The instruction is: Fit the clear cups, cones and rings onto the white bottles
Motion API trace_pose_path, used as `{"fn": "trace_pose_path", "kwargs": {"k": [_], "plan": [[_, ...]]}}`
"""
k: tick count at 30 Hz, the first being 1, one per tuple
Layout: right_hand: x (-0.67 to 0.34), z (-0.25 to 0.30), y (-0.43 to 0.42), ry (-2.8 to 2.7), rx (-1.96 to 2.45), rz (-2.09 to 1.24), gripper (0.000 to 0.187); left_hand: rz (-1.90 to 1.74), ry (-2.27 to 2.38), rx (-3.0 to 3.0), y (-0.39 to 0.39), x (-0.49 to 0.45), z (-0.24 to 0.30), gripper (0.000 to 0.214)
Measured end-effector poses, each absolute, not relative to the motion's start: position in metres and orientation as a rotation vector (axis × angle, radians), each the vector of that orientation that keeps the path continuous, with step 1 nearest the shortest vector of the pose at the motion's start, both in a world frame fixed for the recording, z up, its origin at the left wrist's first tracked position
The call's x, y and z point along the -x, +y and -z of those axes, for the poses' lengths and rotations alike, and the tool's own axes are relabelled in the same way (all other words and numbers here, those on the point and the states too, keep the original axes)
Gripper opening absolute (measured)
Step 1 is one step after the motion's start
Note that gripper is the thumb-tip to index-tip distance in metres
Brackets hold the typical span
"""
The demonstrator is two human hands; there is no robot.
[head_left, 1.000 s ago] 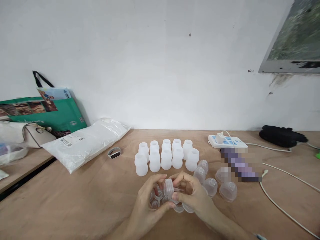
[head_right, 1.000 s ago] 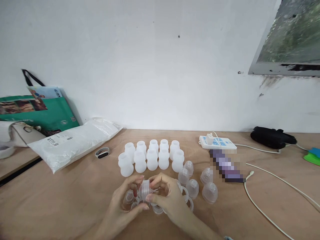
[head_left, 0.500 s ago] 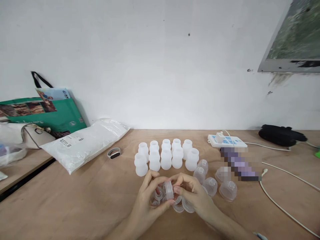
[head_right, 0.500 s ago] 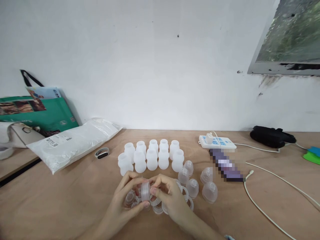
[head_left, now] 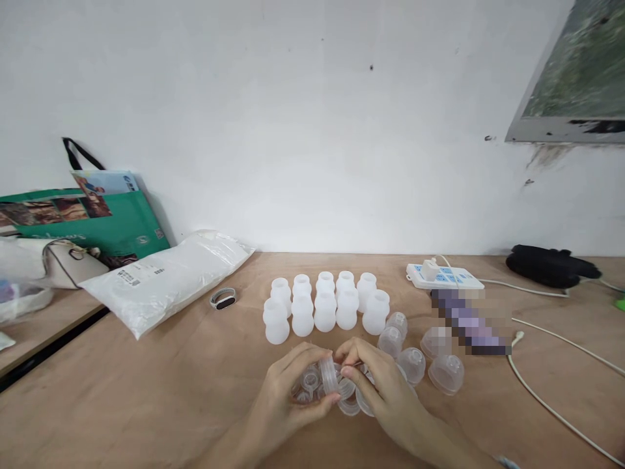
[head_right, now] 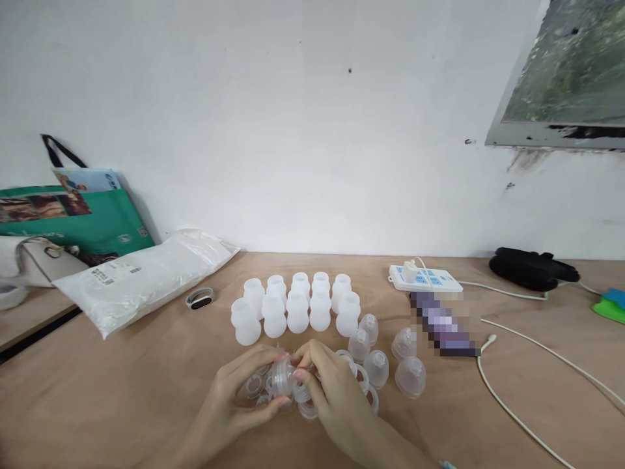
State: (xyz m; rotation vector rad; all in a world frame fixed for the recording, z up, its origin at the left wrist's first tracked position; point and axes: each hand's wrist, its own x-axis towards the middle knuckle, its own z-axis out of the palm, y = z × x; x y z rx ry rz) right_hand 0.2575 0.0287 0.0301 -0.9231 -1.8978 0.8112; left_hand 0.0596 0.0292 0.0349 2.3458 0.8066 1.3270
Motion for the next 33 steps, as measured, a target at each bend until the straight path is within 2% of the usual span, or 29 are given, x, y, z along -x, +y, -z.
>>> {"fn": "trace_pose_path", "kwargs": {"k": [8, 16, 24, 26, 28, 31, 33], "plan": [[-0.262, -0.045, 0.024, -1.829, 0.952, -0.969, 0.023, -1.371, 0.82, -2.383, 0.03, -0.057, -0.04, 0.043], [-0.262, -0.049, 0.028, -1.605, 0.91, -1.308, 0.037, -1.406, 0.834, -2.366, 0.028, -0.057, -0.043, 0.039], [-0.26, -0.041, 0.024, -1.594, 0.958, -1.447, 0.025, -1.316, 0.831, -2.473, 0.033, -0.052, -0.035, 0.041], [-0.256, -0.039, 0.022, -1.582, 0.937, -1.455, 0.03, -1.296, 0.85, -2.566, 0.035, -0.052, -0.033, 0.041], [-0.252, -0.039, 0.021, -1.595, 0.969, -1.387, 0.033, -1.292, 0.853, -2.68, 0.038, -0.051, -0.029, 0.048], [-0.251, -0.039, 0.024, -1.607, 1.048, -1.278, 0.029, -1.326, 0.888, -2.778, 0.043, -0.047, -0.025, 0.072], [-0.253, -0.039, 0.027, -1.599, 1.053, -1.278, 0.03, -1.381, 1.056, -2.722, 0.047, -0.043, -0.025, 0.069]]}}
